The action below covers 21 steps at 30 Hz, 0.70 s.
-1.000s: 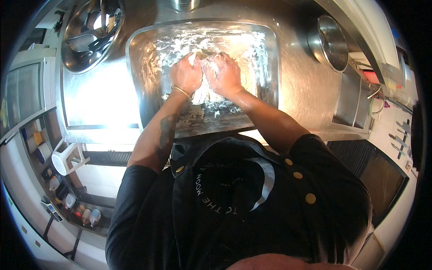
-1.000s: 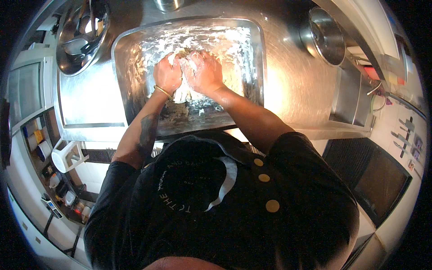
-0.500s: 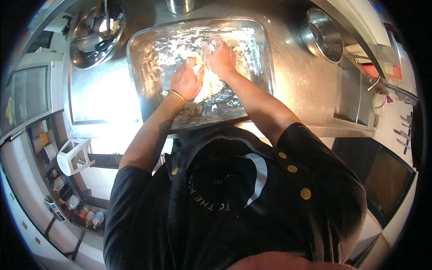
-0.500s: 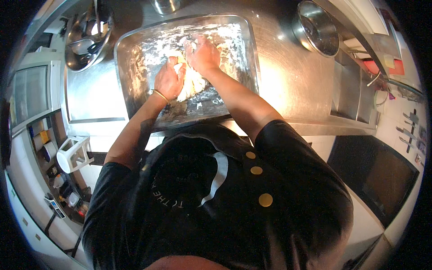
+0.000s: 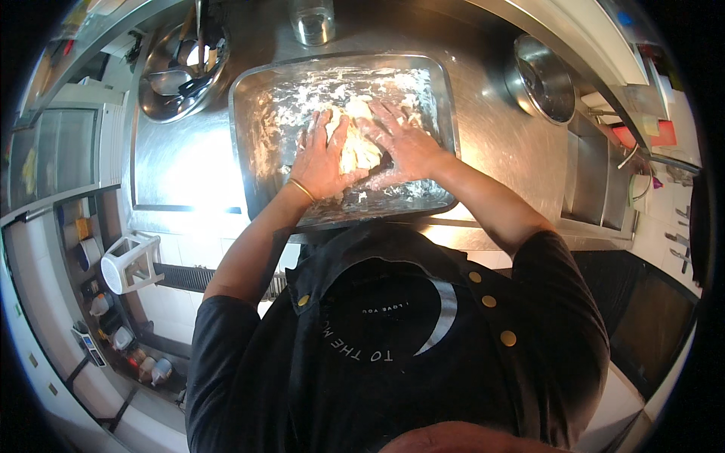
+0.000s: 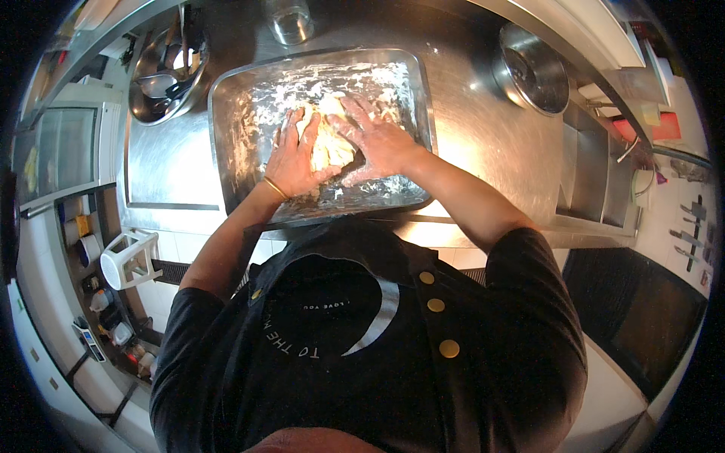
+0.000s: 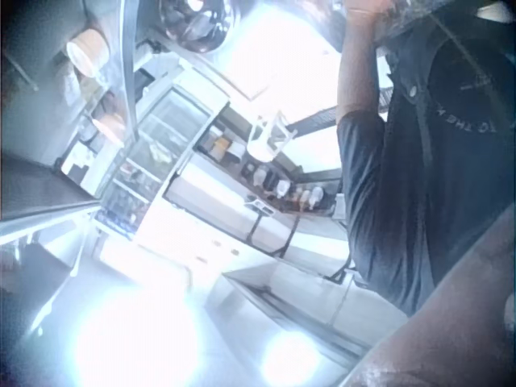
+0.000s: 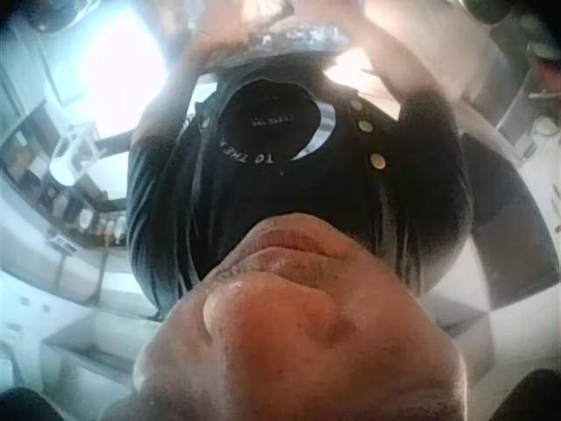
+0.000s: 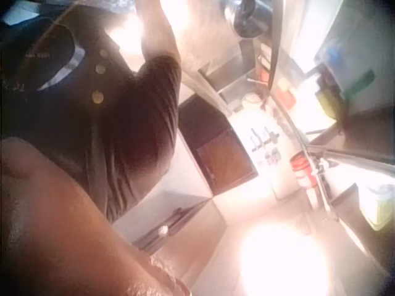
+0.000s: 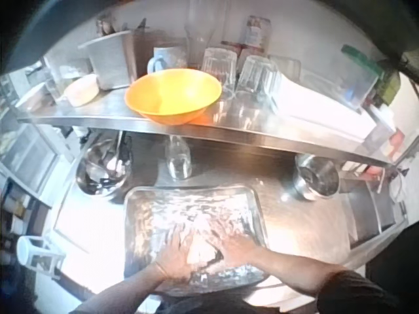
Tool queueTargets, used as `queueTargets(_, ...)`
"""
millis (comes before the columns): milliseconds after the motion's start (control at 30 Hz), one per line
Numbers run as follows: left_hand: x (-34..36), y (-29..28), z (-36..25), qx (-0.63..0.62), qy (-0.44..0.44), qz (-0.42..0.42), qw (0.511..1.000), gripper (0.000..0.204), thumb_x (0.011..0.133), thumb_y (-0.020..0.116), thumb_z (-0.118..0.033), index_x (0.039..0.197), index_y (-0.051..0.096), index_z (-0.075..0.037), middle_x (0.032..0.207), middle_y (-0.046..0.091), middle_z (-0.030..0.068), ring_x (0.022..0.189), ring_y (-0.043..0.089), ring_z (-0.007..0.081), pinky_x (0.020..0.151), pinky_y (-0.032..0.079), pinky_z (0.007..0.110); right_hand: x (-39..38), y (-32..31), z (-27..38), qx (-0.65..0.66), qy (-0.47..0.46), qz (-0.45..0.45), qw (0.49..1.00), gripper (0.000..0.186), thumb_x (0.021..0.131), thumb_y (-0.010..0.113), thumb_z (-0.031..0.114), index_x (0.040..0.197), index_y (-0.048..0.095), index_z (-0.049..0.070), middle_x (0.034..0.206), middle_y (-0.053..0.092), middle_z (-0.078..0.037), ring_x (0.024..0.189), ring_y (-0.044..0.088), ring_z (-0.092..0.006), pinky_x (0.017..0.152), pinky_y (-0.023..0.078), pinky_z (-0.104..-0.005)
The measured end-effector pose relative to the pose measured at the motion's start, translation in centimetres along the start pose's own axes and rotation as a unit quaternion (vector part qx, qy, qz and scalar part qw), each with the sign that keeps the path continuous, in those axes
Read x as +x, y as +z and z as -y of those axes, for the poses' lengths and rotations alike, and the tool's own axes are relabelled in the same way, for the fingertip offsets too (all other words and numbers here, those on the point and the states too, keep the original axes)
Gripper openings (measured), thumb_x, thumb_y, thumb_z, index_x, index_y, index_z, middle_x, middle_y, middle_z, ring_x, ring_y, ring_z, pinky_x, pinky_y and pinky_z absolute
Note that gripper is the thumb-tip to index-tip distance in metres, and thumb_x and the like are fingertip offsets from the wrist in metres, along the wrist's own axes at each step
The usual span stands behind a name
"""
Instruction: The person kneads a white dough mass in a rectangular metal tray on a stainless steel counter, pressing and folding it repeatedly with both hands.
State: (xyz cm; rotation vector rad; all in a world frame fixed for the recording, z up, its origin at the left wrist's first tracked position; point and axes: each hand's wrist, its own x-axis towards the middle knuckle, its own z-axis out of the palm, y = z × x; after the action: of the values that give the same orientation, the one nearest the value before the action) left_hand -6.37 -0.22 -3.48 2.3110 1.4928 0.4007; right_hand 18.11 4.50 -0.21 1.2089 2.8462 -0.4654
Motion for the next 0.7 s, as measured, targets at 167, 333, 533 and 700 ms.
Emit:
queueTargets(167,2.7,0.7,0.6,-0.066,-0.022,-0.026,0.997,0.09,0.084,0.072,-0.06,0.149,0.042,-0.006,0.15,0.034,0.0318,0.136,0.041,0.0509,0.109,0.043,0.054,2.4,4.3,-0.3,0.065,0.056,-0.061,0.994,0.132,0.058,0.087,0.068,0.163,0.024,0.02,0.166,0.012,-0.025,0.148,0.028,-0.0512,0.119,0.035,-0.0578)
queueTargets(333,4.8,1.9,2.2,-0.089,-0.093,-0.086,0.988,0.066,0.091,0.065,-0.058,0.129,0.063,-0.004,0.127,0.056,0.0377,0.118,0.058,0.0516,0.098,0.052,0.052,4.6,4.9,-0.3,0.102,0.153,-0.03,0.982,0.127,0.058,0.085,0.071,0.161,0.027,0.024,0.163,0.021,-0.023,0.132,0.049,-0.0511,0.112,0.044,-0.0552)
queueTargets(533,9.3,-0.3,2.7,-0.103,-0.212,-0.037,0.971,0.068,0.096,0.055,-0.062,0.117,0.072,0.001,0.109,0.07,0.032,0.105,0.067,0.0498,0.093,0.053,0.052,5.4,6.6,0.1,0.179,0.216,-0.185,0.942,0.102,0.06,0.083,0.072,0.136,0.062,0.008,0.144,0.053,-0.021,0.128,0.057,-0.0403,0.108,0.047,-0.0499)
queueTargets(700,11.3,-1.7,2.3,-0.072,-0.275,0.067,0.956,0.065,0.096,0.048,-0.062,0.12,0.073,-0.007,0.114,0.072,0.0252,0.109,0.068,0.0432,0.096,0.053,0.051,5.9,5.6,-0.1,0.147,0.271,-0.179,0.934,0.095,0.062,0.082,0.071,0.13,0.066,0.007,0.134,0.064,-0.022,0.122,0.062,-0.0389,0.104,0.05,-0.0479)
